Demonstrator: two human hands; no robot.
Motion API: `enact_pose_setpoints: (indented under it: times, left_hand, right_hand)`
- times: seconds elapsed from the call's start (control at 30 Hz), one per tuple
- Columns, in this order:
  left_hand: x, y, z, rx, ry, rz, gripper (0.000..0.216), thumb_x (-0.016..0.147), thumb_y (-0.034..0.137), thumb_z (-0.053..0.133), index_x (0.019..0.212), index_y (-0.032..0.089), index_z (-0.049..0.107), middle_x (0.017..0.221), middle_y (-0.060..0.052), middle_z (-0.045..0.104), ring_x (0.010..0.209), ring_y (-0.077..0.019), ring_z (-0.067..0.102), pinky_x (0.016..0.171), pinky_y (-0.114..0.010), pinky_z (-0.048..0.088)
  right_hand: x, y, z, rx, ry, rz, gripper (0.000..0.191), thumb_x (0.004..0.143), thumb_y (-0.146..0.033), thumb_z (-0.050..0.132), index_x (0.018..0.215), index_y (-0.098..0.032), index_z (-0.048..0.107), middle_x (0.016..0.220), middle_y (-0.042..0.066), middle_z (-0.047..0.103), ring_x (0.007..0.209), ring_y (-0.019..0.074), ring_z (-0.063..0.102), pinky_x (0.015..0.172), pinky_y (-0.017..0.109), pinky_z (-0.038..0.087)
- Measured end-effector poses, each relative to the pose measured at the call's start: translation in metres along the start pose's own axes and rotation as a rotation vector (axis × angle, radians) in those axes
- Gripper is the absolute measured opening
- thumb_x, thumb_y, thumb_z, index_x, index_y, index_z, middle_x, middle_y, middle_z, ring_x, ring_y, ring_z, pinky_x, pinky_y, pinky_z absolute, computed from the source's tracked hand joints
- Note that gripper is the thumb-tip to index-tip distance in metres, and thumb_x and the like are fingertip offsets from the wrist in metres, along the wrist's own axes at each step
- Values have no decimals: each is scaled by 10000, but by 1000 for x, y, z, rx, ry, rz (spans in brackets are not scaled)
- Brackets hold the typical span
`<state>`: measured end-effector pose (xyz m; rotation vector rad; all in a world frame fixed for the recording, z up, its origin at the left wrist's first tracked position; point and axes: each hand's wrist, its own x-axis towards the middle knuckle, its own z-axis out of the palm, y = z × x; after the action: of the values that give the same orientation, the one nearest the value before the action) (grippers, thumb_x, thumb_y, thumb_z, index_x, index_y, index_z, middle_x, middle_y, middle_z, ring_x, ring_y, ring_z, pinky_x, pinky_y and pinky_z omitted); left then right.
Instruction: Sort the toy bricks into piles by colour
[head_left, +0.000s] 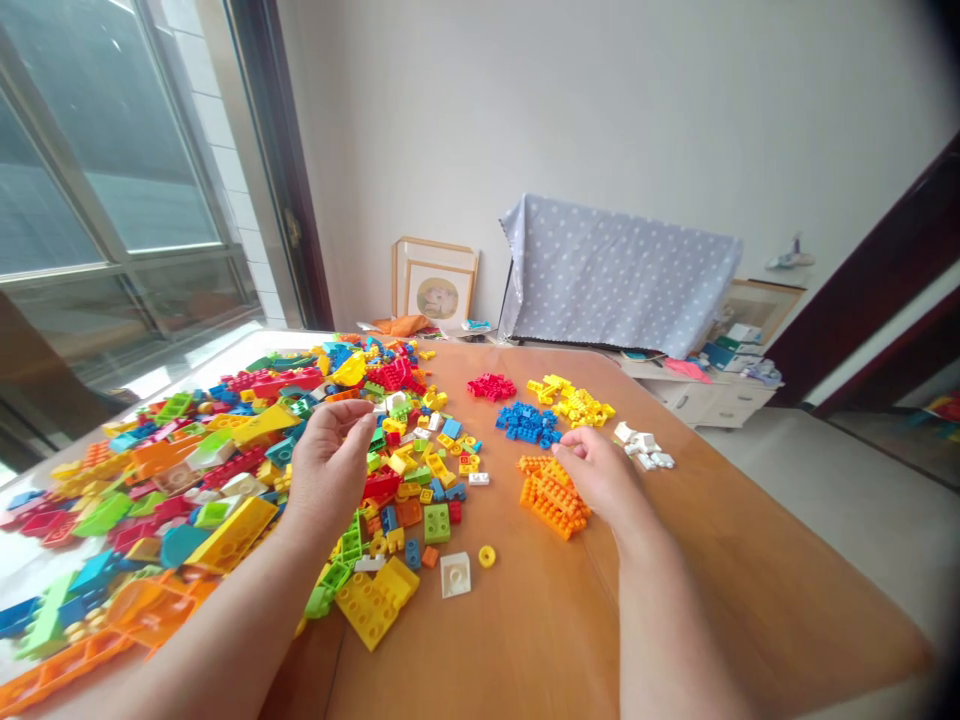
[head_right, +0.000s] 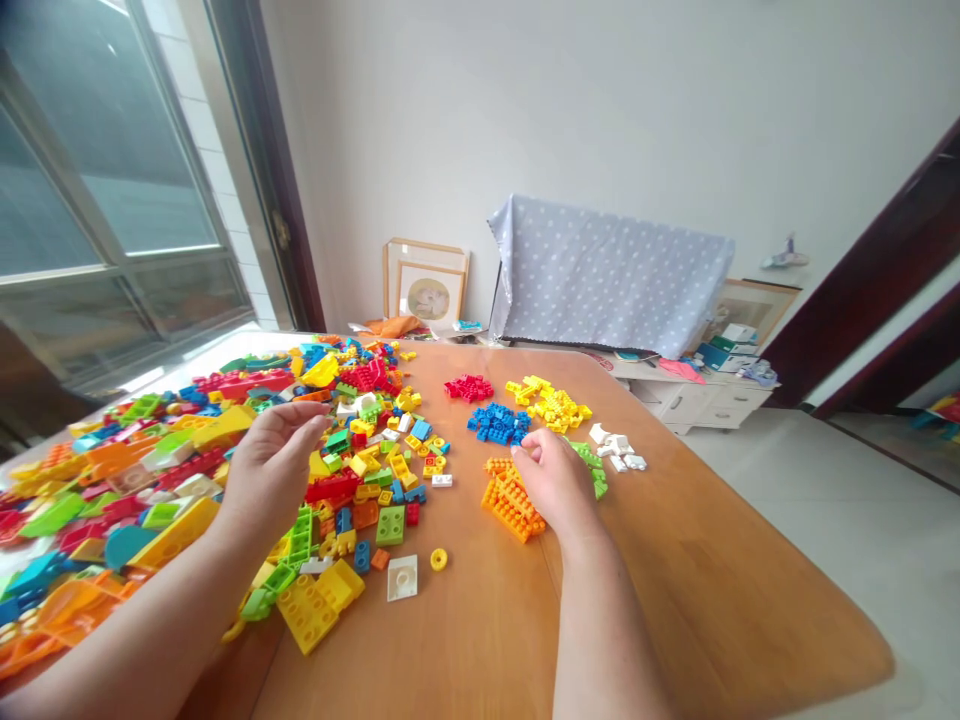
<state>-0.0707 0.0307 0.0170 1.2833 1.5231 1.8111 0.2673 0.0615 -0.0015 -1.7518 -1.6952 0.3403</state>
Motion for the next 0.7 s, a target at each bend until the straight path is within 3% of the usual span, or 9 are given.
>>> enact_pose_setpoints:
  times: [0.07,0.17,0.27,0.4,0.5,0.7]
  left_hand:
    - [1,-1,-1,-9,-3,3,271,857,394,697,1043,198,670,1000,-45,705,893,-182,635,823,-305,484]
    - [4,-4,-3,-25,8,-2,263,855,381,697,1038,195,663,1016,-49,707,916,-183,645,830,-304,489]
    - [8,-5,-6,-44,26,-4,262,858,382,683,1042,196,660,1037,-56,709,931,-188,648,828,-305,495]
    - [13,-6,-10,-58,59,-1,266,859,385,676,1046,196,660,1056,-60,708,955,-187,648,853,-309,493]
    - [14,-6,-12,-48,57,2,272,857,389,679,1050,199,656,1065,-62,710,981,-192,651,879,-317,491]
    - [13,-5,-11,-27,-8,-54,310,837,422,696,1042,195,644,1003,-55,704,907,-195,658,837,-333,512]
  right_hand:
    - [-5,-12,4,110,-32,-52,260,909,-469,555,897,-224,641,780,2,650,711,177,591,604,264,390]
    - [-19,-31,8,216,-232,-152,264,921,-474,562,902,-218,622,775,-8,643,695,161,584,601,257,397]
    - [-35,-47,9,135,-514,-182,305,882,-513,644,997,-232,621,738,-32,624,642,147,560,557,247,353]
    - [-53,-61,14,-49,-815,-209,504,696,-585,823,1018,-256,619,776,-30,654,658,161,571,535,251,308]
    - [-61,-67,23,-134,-820,-287,520,623,-560,875,956,-258,613,834,-21,667,703,174,575,555,259,300]
    - [-60,-66,41,-59,-774,-264,429,728,-504,820,989,-247,595,862,-16,648,716,160,571,559,247,291]
